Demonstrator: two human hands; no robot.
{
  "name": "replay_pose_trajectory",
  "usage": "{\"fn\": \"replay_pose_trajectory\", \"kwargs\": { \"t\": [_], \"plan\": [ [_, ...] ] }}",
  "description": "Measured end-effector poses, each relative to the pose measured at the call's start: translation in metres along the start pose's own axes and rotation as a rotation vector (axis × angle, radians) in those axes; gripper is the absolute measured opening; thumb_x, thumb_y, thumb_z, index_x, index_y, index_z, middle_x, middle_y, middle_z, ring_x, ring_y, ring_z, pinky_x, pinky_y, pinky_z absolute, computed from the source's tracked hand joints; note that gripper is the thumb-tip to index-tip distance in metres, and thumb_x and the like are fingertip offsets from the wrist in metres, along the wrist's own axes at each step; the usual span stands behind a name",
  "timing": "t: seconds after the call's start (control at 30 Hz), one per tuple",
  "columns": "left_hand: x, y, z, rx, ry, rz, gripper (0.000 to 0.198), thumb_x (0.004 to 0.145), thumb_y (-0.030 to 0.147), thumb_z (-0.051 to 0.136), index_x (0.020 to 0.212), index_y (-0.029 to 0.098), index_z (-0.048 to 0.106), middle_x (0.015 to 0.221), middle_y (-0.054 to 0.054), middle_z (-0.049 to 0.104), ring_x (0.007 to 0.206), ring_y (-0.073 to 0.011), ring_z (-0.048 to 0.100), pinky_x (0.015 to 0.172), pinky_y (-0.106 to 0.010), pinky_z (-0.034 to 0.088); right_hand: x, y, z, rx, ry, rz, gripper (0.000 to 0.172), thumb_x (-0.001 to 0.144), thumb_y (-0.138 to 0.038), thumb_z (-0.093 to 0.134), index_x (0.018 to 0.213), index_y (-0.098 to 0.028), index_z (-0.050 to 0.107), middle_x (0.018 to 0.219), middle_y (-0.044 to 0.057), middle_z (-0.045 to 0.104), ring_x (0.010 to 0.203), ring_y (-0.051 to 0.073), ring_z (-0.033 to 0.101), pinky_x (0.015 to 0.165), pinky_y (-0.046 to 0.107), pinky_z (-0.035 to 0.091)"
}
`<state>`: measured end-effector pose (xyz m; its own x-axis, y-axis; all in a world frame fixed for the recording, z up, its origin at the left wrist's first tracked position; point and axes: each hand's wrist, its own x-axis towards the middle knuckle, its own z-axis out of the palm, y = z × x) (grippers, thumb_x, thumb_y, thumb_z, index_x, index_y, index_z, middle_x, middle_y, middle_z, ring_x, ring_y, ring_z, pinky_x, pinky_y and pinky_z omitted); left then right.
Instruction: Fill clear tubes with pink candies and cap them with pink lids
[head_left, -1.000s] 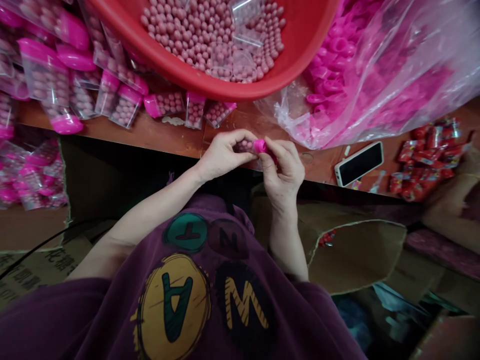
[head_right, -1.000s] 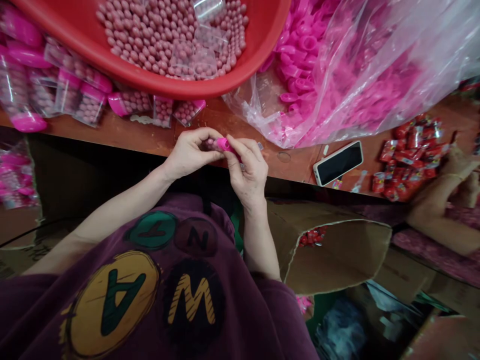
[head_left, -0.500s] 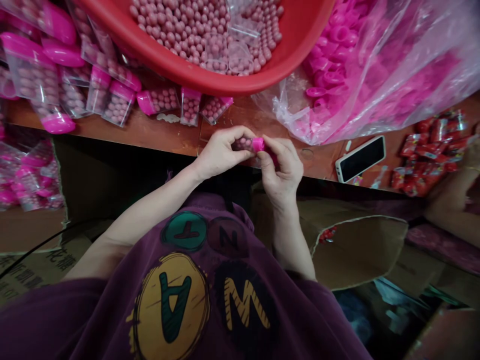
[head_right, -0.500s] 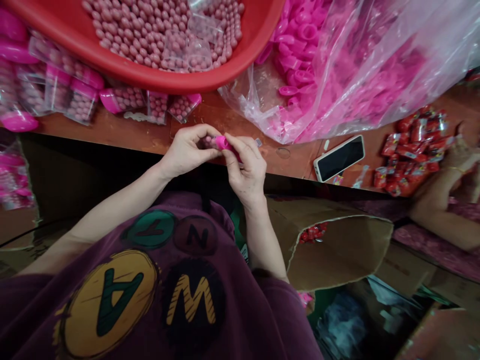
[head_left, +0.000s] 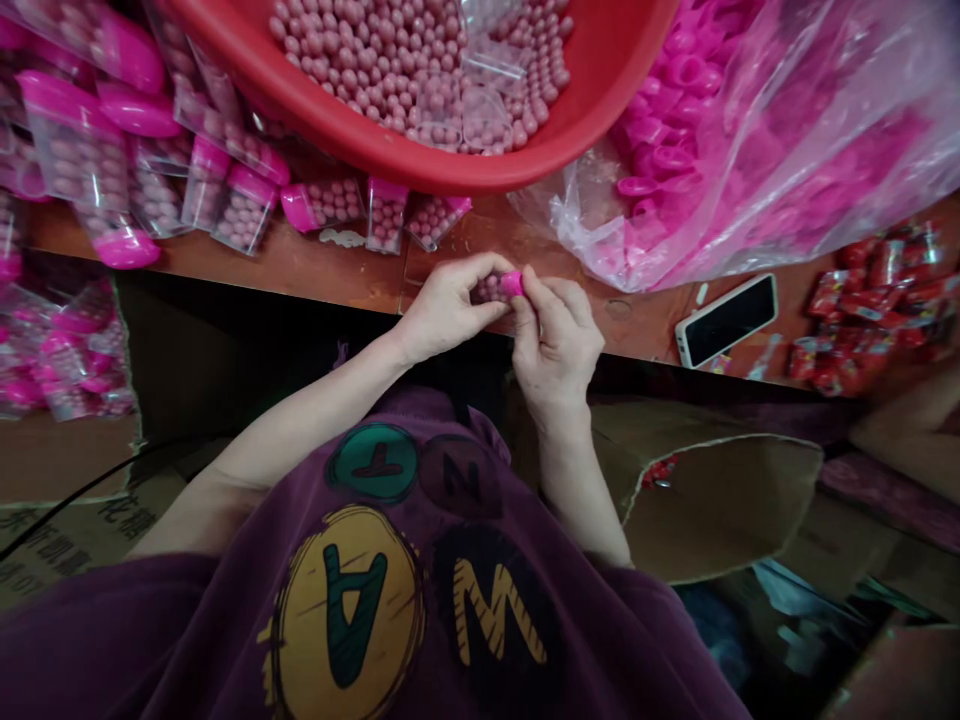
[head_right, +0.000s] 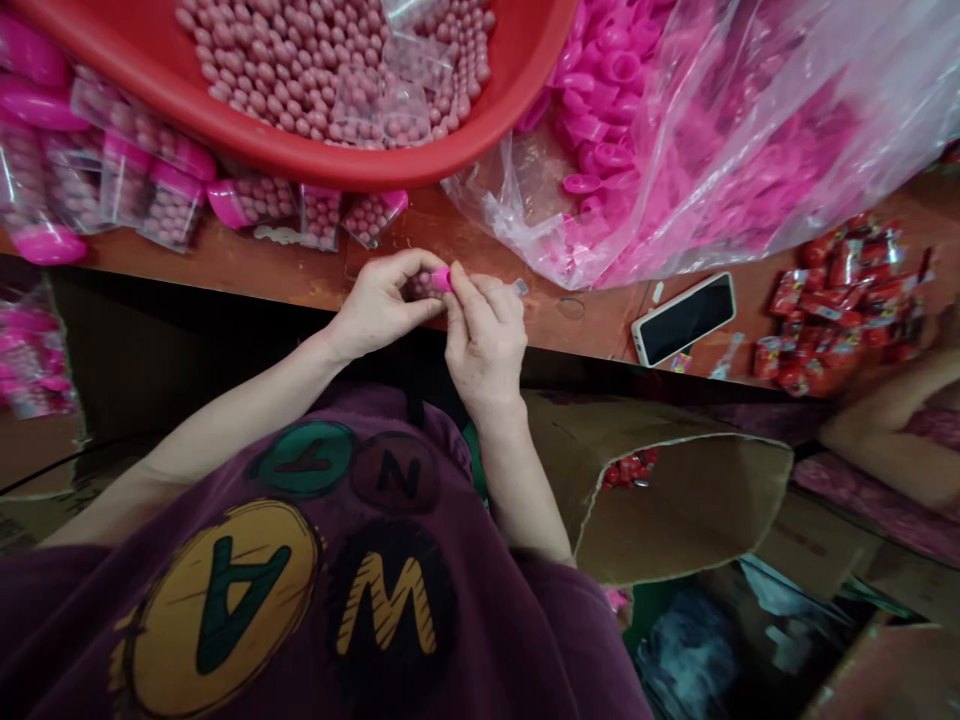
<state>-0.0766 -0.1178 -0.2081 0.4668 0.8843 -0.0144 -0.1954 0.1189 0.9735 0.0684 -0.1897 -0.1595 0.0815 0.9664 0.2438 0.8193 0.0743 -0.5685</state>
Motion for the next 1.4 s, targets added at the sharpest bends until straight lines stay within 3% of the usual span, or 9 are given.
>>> {"fn": "replay_pose_trajectory", "kwargs": {
  "t": [0.23,0.43,0.6,0.77,1.0,1.17,1.27,1.4],
  "plan": [
    [0.007,-0.003,-0.004,-0.128,0.009,-0.087,0.026,0.078,0.021,0.088,0.095,0.017,0.069,0.084,0.002,0.068,0.077,-0.0102,0.063,0.079,-0.028,0.055,0.005,0.002,0.020,0.103,0.079,-0.005,0.038,0.112,-0.041,0.046,0.137,-0.028,0.071,0.116,0.007,0.072,0.110,0.020,0.071,0.101,0.044,0.062],
    [0.011,0.004,-0.013,-0.246,-0.049,-0.157,0.030,0.077,0.019,0.089,0.101,0.017,0.072,0.099,-0.001,0.077,0.092,-0.0122,0.072,0.092,-0.028,0.059,0.011,0.000,0.023,0.153,0.100,0.013,0.036,0.110,-0.041,0.049,0.133,-0.028,0.074,0.111,0.006,0.072,0.106,0.019,0.071,0.098,0.043,0.063],
    [0.010,-0.002,-0.010,-0.220,0.014,-0.130,0.032,0.079,0.024,0.090,0.105,0.017,0.072,0.102,-0.002,0.079,0.098,-0.0149,0.075,0.096,-0.031,0.060,0.014,-0.005,0.032,0.243,0.195,0.160,0.040,0.112,-0.040,0.045,0.133,-0.025,0.075,0.112,0.007,0.074,0.105,0.018,0.073,0.097,0.039,0.063],
    [0.011,-0.009,-0.010,-0.264,0.021,-0.110,0.035,0.083,0.026,0.087,0.113,0.017,0.071,0.106,-0.004,0.079,0.104,-0.0158,0.075,0.102,-0.032,0.060,0.020,-0.007,0.034,0.222,0.194,0.103,0.037,0.111,-0.042,0.050,0.132,-0.025,0.076,0.117,0.007,0.074,0.114,0.019,0.072,0.106,0.042,0.060],
    [0.010,-0.007,-0.012,-0.384,0.040,-0.192,0.033,0.082,0.025,0.087,0.110,0.018,0.071,0.100,-0.001,0.077,0.090,-0.0106,0.071,0.091,-0.025,0.061,0.018,-0.005,0.030,0.042,0.158,-0.045,0.041,0.114,-0.038,0.042,0.140,-0.024,0.071,0.123,0.010,0.073,0.116,0.022,0.071,0.106,0.045,0.061],
    [0.011,-0.008,-0.011,-0.296,0.064,-0.152,0.029,0.084,0.025,0.085,0.107,0.017,0.071,0.098,-0.001,0.076,0.091,-0.0121,0.071,0.089,-0.027,0.060,0.015,-0.003,0.029,-0.048,0.084,-0.072,0.047,0.114,-0.038,0.036,0.151,-0.024,0.062,0.135,0.013,0.070,0.128,0.027,0.068,0.113,0.051,0.058],
    [0.012,-0.008,-0.009,-0.222,0.075,-0.129,0.024,0.086,0.021,0.081,0.107,0.017,0.071,0.093,0.000,0.075,0.086,-0.0114,0.070,0.086,-0.026,0.060,0.016,0.004,0.024,0.011,0.096,-0.111,0.044,0.113,-0.035,0.040,0.149,-0.026,0.065,0.130,0.012,0.072,0.121,0.024,0.071,0.107,0.046,0.062],
    [0.013,-0.007,-0.009,-0.200,0.007,-0.149,0.027,0.084,0.019,0.080,0.109,0.017,0.070,0.094,-0.001,0.074,0.085,-0.0116,0.070,0.086,-0.027,0.061,0.017,0.011,0.014,0.147,0.088,-0.095,0.037,0.112,-0.037,0.048,0.140,-0.029,0.071,0.122,0.008,0.075,0.115,0.021,0.073,0.103,0.044,0.063]
  ]
}}
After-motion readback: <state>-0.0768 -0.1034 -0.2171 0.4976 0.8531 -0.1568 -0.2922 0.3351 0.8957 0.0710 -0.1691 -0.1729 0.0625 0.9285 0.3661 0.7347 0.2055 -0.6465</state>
